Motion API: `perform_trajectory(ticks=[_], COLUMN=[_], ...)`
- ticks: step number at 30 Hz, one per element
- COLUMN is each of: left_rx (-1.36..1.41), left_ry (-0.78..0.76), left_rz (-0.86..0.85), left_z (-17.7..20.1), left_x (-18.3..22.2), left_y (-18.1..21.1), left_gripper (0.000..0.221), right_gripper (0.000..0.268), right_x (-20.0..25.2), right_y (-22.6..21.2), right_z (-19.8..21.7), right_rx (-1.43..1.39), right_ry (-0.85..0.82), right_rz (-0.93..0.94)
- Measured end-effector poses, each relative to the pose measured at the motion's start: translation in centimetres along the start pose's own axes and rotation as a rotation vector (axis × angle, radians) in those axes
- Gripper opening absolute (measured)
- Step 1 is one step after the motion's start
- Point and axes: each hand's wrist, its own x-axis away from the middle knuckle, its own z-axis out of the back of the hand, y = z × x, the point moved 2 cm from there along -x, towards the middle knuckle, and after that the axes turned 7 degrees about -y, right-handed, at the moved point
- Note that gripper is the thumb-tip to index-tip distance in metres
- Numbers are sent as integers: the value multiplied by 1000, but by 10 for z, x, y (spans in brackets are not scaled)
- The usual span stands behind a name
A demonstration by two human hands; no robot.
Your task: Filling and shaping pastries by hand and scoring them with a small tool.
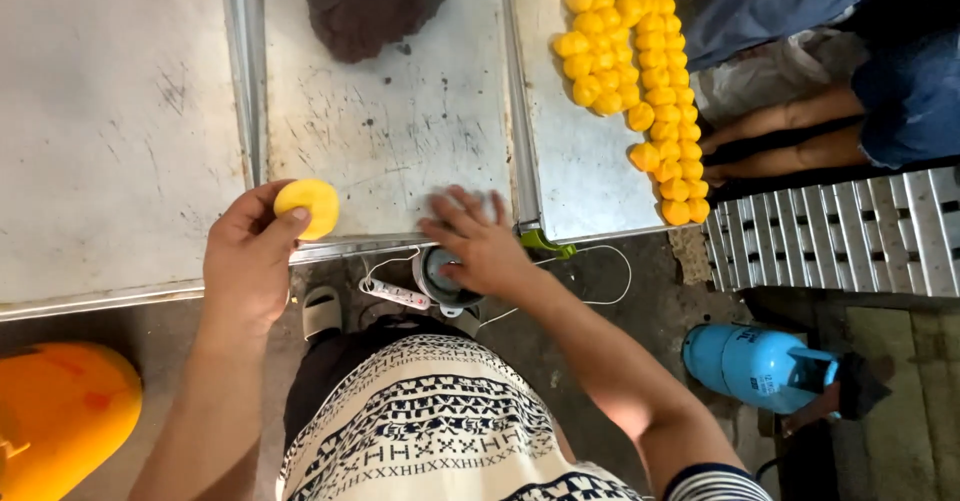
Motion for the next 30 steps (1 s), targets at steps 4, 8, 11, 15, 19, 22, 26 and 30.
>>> perform_trajectory(ticks=[4,8,11,15,19,22,26,30], left_rx=[49,57,95,83,87,92,99,120], left_ry=[5,-31,-58,-62,-57,-57,-46,-48], left_rz=[17,13,46,50,46,53,53,57], left_z=[7,-12,-19,-16,-18,-17,-13,-19], left_x=[-1,-5,-3,-5,-3,-2,-4,-4], left_y=[-9,0,-1,-4,-1,-6,-11,-7], left_gripper=[41,40,42,40,40,42,41,42], right_gripper=[64,69,68,44,31,23,16,15], right_x=[44,51,58,66,51,46,42,34], right_y=[38,50,57,73,62,60,68,78], right_z=[16,25,29,20,21,12,10,6], right_rx=[99,105,23,-171,-72,-23,-43,-77], right_ry=[-31,-119,-109,32,165,168,115,41], right_rz=[-135,-195,-243,-331,-347,-359,-377,-375])
